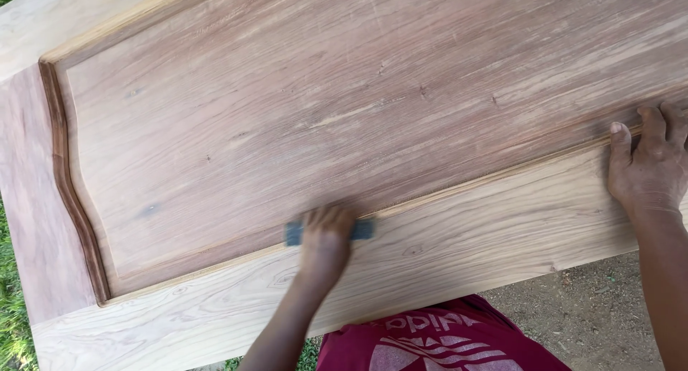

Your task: Sanding the surface and grooves of a wooden door using sandpaper.

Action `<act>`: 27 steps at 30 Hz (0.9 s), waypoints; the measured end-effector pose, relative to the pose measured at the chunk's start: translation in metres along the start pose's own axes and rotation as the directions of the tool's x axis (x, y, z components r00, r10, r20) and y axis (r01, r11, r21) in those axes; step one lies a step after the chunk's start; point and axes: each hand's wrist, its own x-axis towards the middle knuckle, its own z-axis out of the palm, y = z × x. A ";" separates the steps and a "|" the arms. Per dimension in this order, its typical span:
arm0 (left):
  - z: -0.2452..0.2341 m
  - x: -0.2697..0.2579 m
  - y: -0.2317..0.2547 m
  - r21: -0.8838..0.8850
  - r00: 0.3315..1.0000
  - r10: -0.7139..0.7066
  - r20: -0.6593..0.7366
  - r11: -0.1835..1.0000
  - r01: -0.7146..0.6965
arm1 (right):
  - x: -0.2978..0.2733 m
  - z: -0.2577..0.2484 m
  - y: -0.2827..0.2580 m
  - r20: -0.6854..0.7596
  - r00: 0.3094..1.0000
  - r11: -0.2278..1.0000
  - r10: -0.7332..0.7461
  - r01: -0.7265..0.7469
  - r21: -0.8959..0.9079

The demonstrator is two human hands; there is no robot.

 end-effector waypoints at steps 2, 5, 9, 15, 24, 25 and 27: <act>0.010 0.031 0.035 -0.025 0.996 0.079 -0.051 0.996 -0.080 | -0.001 -0.004 -0.005 -0.006 0.999 0.998 -0.044 0.043 -0.053; 0.011 0.059 0.065 -0.111 0.992 0.051 0.116 0.993 -0.038 | 0.000 -0.016 -0.025 -0.035 0.999 0.998 -0.014 0.011 -0.068; -0.002 0.042 0.049 -0.136 0.982 0.062 0.181 0.990 -0.038 | 0.001 0.035 0.035 -0.105 0.986 0.991 -0.130 0.134 0.026; -0.040 -0.058 -0.071 0.038 0.980 -0.154 0.128 0.988 0.150 | 0.014 0.092 0.087 -0.047 0.997 0.990 -0.058 0.063 0.130; -0.044 -0.075 -0.101 0.030 0.934 -0.313 0.170 0.949 0.313 | 0.023 0.106 0.098 0.203 0.979 0.911 -0.022 -0.064 0.407; -0.034 -0.067 -0.090 0.004 0.957 -0.249 0.148 0.968 0.251 | 0.023 0.103 0.094 0.193 0.980 0.896 -0.046 -0.045 0.443; -0.024 -0.037 -0.054 0.017 0.958 -0.227 0.174 0.974 0.228 | 0.031 0.092 0.108 0.191 0.980 0.896 -0.053 -0.037 0.442</act>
